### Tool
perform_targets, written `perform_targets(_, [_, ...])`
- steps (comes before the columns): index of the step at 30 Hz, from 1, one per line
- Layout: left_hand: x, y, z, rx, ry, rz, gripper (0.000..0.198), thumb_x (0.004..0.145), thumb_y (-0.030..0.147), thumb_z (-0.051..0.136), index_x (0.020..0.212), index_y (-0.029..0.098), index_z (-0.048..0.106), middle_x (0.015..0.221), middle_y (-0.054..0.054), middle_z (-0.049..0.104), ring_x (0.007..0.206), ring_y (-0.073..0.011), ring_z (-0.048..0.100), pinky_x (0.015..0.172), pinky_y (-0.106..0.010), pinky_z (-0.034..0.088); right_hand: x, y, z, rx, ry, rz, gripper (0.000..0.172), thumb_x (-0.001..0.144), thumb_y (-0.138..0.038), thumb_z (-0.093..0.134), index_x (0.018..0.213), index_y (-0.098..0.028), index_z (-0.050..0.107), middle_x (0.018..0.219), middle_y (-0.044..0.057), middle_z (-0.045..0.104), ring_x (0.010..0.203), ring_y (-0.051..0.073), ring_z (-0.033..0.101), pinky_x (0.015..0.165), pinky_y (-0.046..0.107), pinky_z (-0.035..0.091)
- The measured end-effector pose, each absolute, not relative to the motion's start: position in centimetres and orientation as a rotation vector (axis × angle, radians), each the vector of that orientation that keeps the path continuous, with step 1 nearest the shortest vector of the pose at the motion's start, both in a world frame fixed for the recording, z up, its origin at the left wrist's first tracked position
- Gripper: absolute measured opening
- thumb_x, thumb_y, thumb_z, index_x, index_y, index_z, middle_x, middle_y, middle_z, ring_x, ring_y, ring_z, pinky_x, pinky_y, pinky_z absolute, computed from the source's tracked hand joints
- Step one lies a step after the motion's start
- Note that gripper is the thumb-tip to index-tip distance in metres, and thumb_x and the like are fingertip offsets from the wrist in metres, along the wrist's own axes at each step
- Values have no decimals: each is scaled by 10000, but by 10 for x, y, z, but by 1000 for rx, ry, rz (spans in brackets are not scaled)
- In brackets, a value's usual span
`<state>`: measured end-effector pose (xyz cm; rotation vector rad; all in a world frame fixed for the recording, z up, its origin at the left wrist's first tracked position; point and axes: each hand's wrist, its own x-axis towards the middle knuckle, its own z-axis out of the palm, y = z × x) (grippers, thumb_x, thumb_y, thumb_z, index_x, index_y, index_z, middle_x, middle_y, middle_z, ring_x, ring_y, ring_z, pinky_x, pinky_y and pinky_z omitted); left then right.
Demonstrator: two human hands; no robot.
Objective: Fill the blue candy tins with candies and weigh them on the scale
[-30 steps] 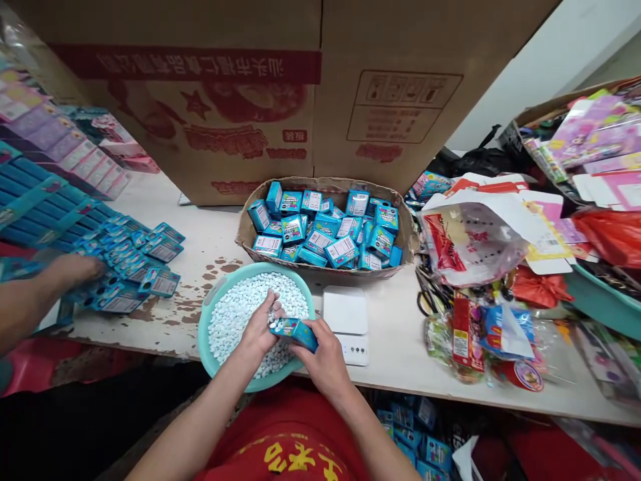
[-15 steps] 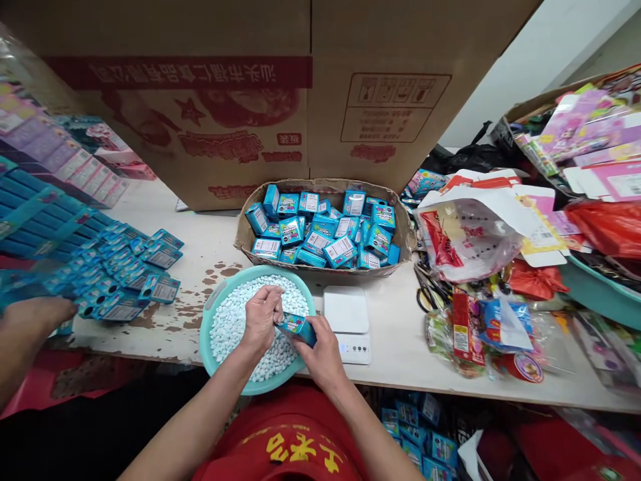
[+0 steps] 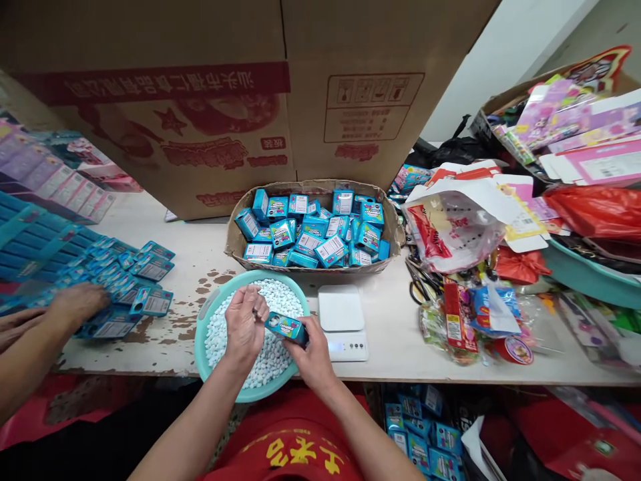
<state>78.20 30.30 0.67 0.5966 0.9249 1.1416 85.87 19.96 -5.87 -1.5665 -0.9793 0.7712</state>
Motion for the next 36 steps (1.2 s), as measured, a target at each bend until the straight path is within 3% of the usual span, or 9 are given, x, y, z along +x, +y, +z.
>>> perform_targets(8, [791, 314, -3, 607, 989, 1144, 332, 664, 427, 740, 765, 172, 553, 472, 103, 286, 365, -27, 224, 350, -150, 166, 878, 197, -51, -1525, -965, 779, 227, 726, -235, 653, 936, -200, 576, 918, 34, 565, 873, 192, 546, 786, 313, 449])
perform_targets(10, [781, 320, -12, 706, 1063, 1113, 298, 695, 442, 704, 765, 181, 579, 465, 90, 315, 375, -47, 260, 365, -161, 209, 892, 189, -55, -1512, -867, 783, 271, 714, -281, 694, 950, -203, 585, 941, 34, 573, 887, 193, 557, 794, 310, 459])
perform_targets(14, [758, 330, -35, 1280, 1267, 832, 178, 573, 291, 791, 640, 208, 648, 681, -27, 618, 739, -177, 557, 676, -242, 445, 935, 172, -78, -1625, -609, 678, 359, 677, -356, 738, 957, -189, 589, 893, 34, 600, 832, 193, 577, 765, 319, 471])
perform_targets(18, [785, 351, -37, 1629, 1261, 829, 89, 636, 272, 731, 713, 259, 690, 870, -46, 663, 946, -258, 552, 935, -342, 377, 974, 172, -112, -1670, -507, 645, 421, 643, -420, 736, 947, -173, 583, 868, 43, 620, 809, 201, 590, 756, 341, 485])
perform_targets(22, [870, 391, -36, 2089, 1149, 599, 252, 766, 306, 620, 1006, 233, 642, 1086, -98, 630, 1084, -285, 521, 964, -378, 348, 989, 187, -138, -1686, -513, 640, 446, 626, -453, 726, 941, -174, 580, 897, 50, 620, 852, 211, 592, 781, 352, 491])
perform_targets(25, [928, 415, -45, 2230, 1264, 146, 464, 736, 377, 659, 1151, 196, 556, 1165, -165, 596, 1137, -346, 495, 941, -434, 344, 989, 193, -147, -1695, -525, 663, 449, 630, -458, 714, 943, -168, 575, 900, 56, 628, 852, 213, 603, 790, 365, 498])
perform_targets(28, [954, 425, -59, 2159, 1336, -102, 573, 673, 429, 709, 1160, 189, 525, 1110, -167, 621, 1075, -344, 542, 876, -411, 376, 990, 186, -146, -1710, -514, 660, 585, 578, -437, 755, 1055, -168, 549, 1084, 97, 605, 1026, 247, 571, 912, 423, 458])
perform_targets(31, [954, 426, -65, 2097, 1333, -62, 475, 652, 412, 726, 1033, 171, 575, 1058, -144, 630, 1019, -308, 567, 829, -355, 398, 993, 163, -136, -1750, -421, 585, 711, 592, -449, 752, 1184, -175, 469, 1278, 141, 492, 1196, 269, 462, 998, 478, 391])
perform_targets(36, [920, 407, -36, 2075, 1332, 381, 397, 752, 381, 624, 1069, 158, 540, 1119, -122, 551, 1007, -247, 538, 844, -330, 408, 993, 122, -100, -1767, -197, 397, 532, 720, -477, 668, 1119, -176, 488, 1209, 152, 521, 1106, 253, 525, 948, 479, 438])
